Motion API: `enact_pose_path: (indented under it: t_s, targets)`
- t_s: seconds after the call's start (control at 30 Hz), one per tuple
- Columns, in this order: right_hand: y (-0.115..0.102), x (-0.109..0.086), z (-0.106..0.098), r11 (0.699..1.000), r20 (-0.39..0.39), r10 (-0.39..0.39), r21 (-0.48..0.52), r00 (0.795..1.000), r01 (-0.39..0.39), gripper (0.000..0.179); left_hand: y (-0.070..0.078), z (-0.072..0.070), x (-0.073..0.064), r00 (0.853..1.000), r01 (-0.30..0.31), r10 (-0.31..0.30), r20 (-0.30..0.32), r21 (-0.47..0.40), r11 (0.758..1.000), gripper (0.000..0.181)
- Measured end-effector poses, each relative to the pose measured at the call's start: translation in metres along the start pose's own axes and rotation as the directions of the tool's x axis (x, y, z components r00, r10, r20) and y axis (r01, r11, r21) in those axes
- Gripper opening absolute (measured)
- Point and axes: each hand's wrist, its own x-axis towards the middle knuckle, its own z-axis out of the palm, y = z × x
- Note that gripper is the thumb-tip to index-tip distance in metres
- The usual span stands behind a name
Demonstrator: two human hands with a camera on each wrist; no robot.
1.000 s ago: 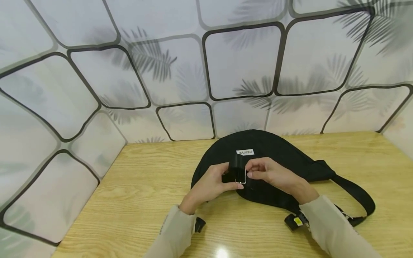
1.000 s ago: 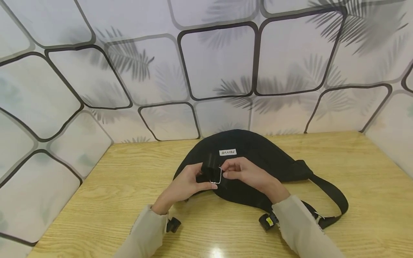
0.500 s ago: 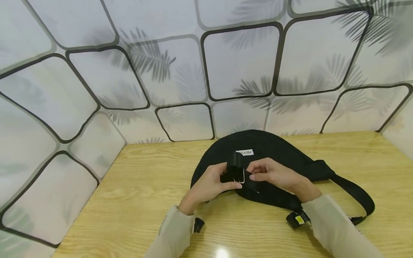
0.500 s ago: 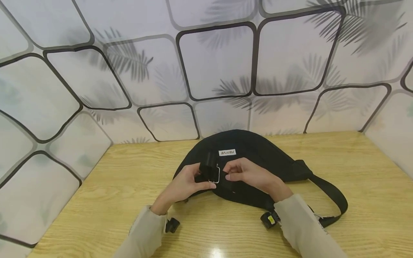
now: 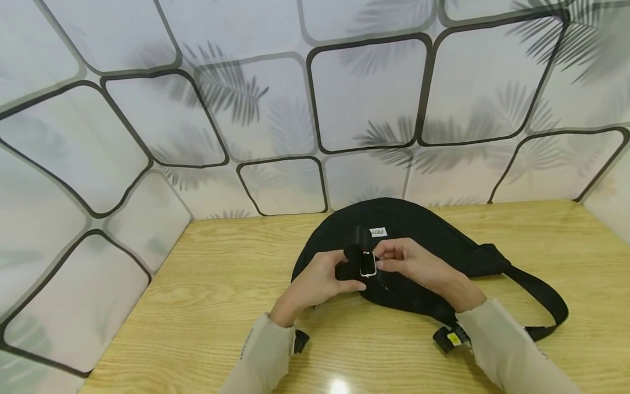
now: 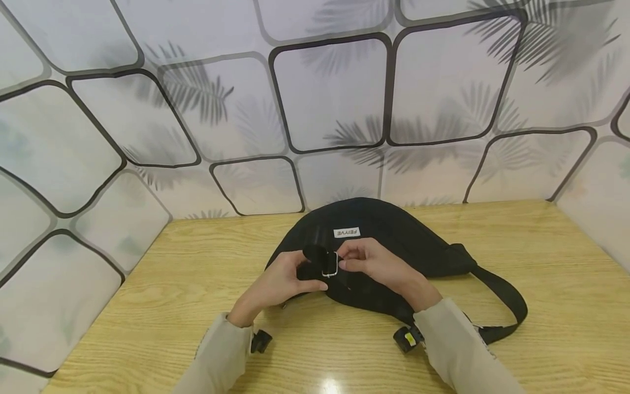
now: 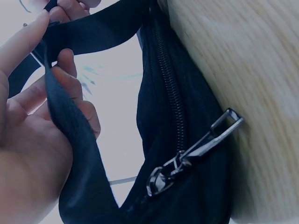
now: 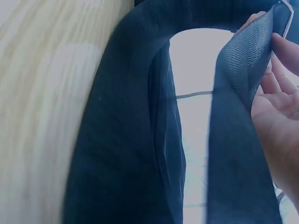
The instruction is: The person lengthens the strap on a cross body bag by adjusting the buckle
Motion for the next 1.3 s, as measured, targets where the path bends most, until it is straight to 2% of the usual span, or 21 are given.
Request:
enact_pose_path:
  t_s: [0.07, 0.17, 0.3, 0.4, 0.5, 0.6, 0.73, 1.03, 1.17, 1.3]
  targets:
    - [-0.002, -0.001, -0.001, 1.0, 0.012, 0.018, 0.011, 1.0, -0.018, 0.018, 0.0, 0.0, 0.0, 1.0, 0.005, -0.005, -0.001, 0.013, 1.0, 0.033]
    - [-0.007, -0.003, -0.002, 0.999, 0.054, 0.035, -0.003, 0.998, -0.035, 0.035, 0.0, -0.001, 0.001, 1.0, -0.005, 0.005, -0.009, 0.024, 1.0, 0.032]
    - [-0.012, -0.002, 0.003, 0.991, 0.083, 0.002, -0.132, 0.997, 0.009, 0.058, -0.001, -0.002, -0.001, 0.999, -0.026, 0.027, -0.024, 0.035, 0.999, 0.035]
    - [-0.017, 0.001, 0.014, 0.962, 0.037, -0.032, -0.27, 0.999, 0.041, 0.063, -0.001, -0.004, -0.002, 0.999, -0.04, 0.041, -0.019, 0.03, 0.999, 0.037]
    - [-0.021, 0.003, 0.023, 0.92, -0.037, -0.065, -0.389, 0.997, 0.045, 0.058, -0.002, -0.005, -0.002, 0.999, -0.046, 0.046, -0.007, 0.022, 0.999, 0.039]
    - [-0.024, 0.005, 0.027, 0.884, -0.091, -0.094, -0.465, 0.991, 0.042, 0.051, -0.002, -0.005, -0.002, 0.999, -0.035, 0.035, -0.004, 0.026, 0.999, 0.041]
    - [-0.027, 0.005, 0.024, 0.869, -0.099, -0.107, -0.492, 0.989, 0.045, 0.049, -0.002, -0.005, -0.001, 1.0, -0.014, 0.015, -0.009, 0.03, 0.999, 0.044]
    - [-0.029, 0.0, 0.014, 0.87, -0.061, -0.084, -0.492, 0.995, 0.043, 0.048, 0.0, -0.004, -0.001, 1.0, -0.02, 0.02, -0.005, 0.082, 0.996, 0.044]
    - [-0.031, -0.003, 0.011, 0.866, -0.058, -0.091, -0.498, 0.994, 0.051, 0.048, 0.001, -0.004, -0.001, 1.0, -0.003, 0.003, 0.0, 0.092, 0.996, 0.049]
    - [-0.031, -0.006, 0.007, 0.862, -0.074, -0.085, -0.506, 0.994, 0.036, 0.044, 0.0, -0.004, -0.002, 1.0, -0.012, 0.013, -0.003, 0.093, 0.996, 0.047]
